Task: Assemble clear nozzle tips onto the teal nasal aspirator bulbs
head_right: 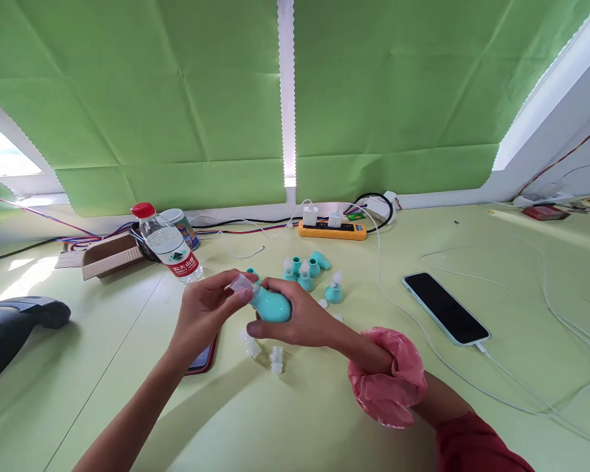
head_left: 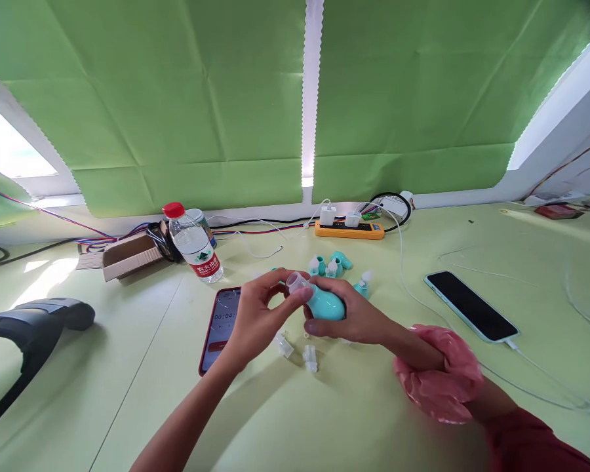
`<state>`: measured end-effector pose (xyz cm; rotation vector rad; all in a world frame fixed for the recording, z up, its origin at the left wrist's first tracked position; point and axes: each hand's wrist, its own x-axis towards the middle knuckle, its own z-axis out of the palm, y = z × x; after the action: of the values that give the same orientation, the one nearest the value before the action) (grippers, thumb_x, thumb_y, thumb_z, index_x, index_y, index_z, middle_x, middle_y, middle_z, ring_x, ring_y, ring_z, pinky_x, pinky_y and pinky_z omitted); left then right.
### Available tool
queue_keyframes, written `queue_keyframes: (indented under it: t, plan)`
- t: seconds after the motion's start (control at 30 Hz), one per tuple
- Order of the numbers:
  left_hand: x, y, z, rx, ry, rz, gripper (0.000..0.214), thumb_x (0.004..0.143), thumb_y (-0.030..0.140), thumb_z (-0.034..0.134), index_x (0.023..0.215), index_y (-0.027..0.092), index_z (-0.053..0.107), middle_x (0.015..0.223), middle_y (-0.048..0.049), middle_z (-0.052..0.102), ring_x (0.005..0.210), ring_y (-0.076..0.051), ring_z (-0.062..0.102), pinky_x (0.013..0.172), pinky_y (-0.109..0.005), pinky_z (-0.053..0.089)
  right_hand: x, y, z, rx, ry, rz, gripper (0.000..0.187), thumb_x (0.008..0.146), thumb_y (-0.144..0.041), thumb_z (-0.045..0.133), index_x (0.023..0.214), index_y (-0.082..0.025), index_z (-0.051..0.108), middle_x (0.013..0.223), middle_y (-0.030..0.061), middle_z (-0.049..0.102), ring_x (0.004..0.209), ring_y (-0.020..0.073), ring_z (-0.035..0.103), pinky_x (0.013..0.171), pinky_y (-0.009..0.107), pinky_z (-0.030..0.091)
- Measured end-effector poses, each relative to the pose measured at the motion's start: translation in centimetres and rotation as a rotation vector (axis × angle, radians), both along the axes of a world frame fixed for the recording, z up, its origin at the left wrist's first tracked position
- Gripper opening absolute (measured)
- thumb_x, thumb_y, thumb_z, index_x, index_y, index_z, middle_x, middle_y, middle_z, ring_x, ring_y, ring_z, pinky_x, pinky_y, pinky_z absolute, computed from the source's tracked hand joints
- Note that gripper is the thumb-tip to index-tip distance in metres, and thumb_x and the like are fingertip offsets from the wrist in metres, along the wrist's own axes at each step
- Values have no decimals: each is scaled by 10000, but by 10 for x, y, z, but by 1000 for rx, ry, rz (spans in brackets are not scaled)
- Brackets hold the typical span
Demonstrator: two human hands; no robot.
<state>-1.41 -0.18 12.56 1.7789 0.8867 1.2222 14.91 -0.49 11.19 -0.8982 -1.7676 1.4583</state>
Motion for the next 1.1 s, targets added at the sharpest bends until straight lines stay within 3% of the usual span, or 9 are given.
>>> queue_keyframes:
  t: [0.1, 0.23, 0.33, 0.43, 0.6, 0.7, 0.83, 1.03, 1.1]
  plan:
    - [1, 1, 0, -57, -94, 1, 115, 728, 262, 593, 761, 152, 598, 869, -47, 600, 785, -151, 566, 635, -227, 464, 2, -1, 3, 117, -67, 21, 391, 683, -382, 621, 992, -201, 465, 901, 21, 542, 775, 128, 528, 674, 248, 441]
    - [-2, -1, 6, -64, -216, 26, 197, 820, 338, 464, 837, 165, 556, 881, -55, 616, 857, -161, 560, 715, -254, 442, 12, 1, 10, 457, -315, -136, 561, 651, -422, 639, 1124, -222, 413, 1115, 55, 475, 932, 169, 476, 806, 308, 405]
    - [-5, -1, 8, -114, -286, -1, 237, 865, 370, 357, 898, 185, 499, 737, -25, 615, 697, -131, 565, 602, -236, 423, 17, 7, 8, 529, -452, 57, 510, 667, -428, 620, 1089, -196, 453, 1031, 49, 532, 835, 146, 504, 746, 277, 425]
    - [-5, -2, 9, -150, -281, -16, 226, 871, 364, 343, 895, 188, 482, 583, 16, 553, 529, -101, 497, 494, -211, 361, 16, 14, -7, 550, -721, 256, 374, 722, -329, 579, 1058, -181, 504, 945, 54, 585, 805, 160, 537, 694, 271, 422]
    - [-7, -6, 10, -206, -166, -96, 192, 850, 343, 390, 890, 175, 476, 504, 40, 482, 470, -86, 424, 467, -205, 316, 4, 21, -44, 585, -1122, 288, 194, 614, -59, 608, 773, -169, 604, 742, 56, 606, 667, 183, 560, 548, 258, 374]
    - [-9, -11, 11, -203, -29, -156, 186, 840, 349, 398, 906, 184, 453, 531, 39, 492, 485, -83, 401, 476, -206, 300, 4, 24, -52, 630, -1125, 245, 159, 591, -3, 585, 583, -157, 548, 620, 34, 571, 580, 153, 530, 490, 244, 323]
    - [-11, -13, 13, -131, 265, -163, 171, 828, 361, 414, 884, 202, 445, 572, 46, 487, 525, -84, 386, 514, -209, 300, 14, 27, -34, 698, -950, 208, 122, 659, -130, 582, 567, -160, 507, 508, -7, 495, 495, 117, 463, 474, 241, 301]
    - [-9, -6, 14, -7, 555, -88, 226, 780, 397, 497, 918, 225, 545, 629, 43, 558, 541, -85, 409, 525, -204, 314, 29, 16, 11, 801, -609, -120, 166, 777, -326, 518, 819, -166, 511, 790, 38, 550, 697, 134, 511, 621, 250, 400]
    - [-8, -4, 14, 23, 590, -73, 243, 780, 408, 495, 930, 232, 570, 721, 30, 605, 592, -96, 466, 571, -210, 349, 32, 10, 17, 820, -556, -144, 189, 782, -349, 520, 837, -169, 495, 871, 60, 547, 774, 147, 523, 668, 262, 418]
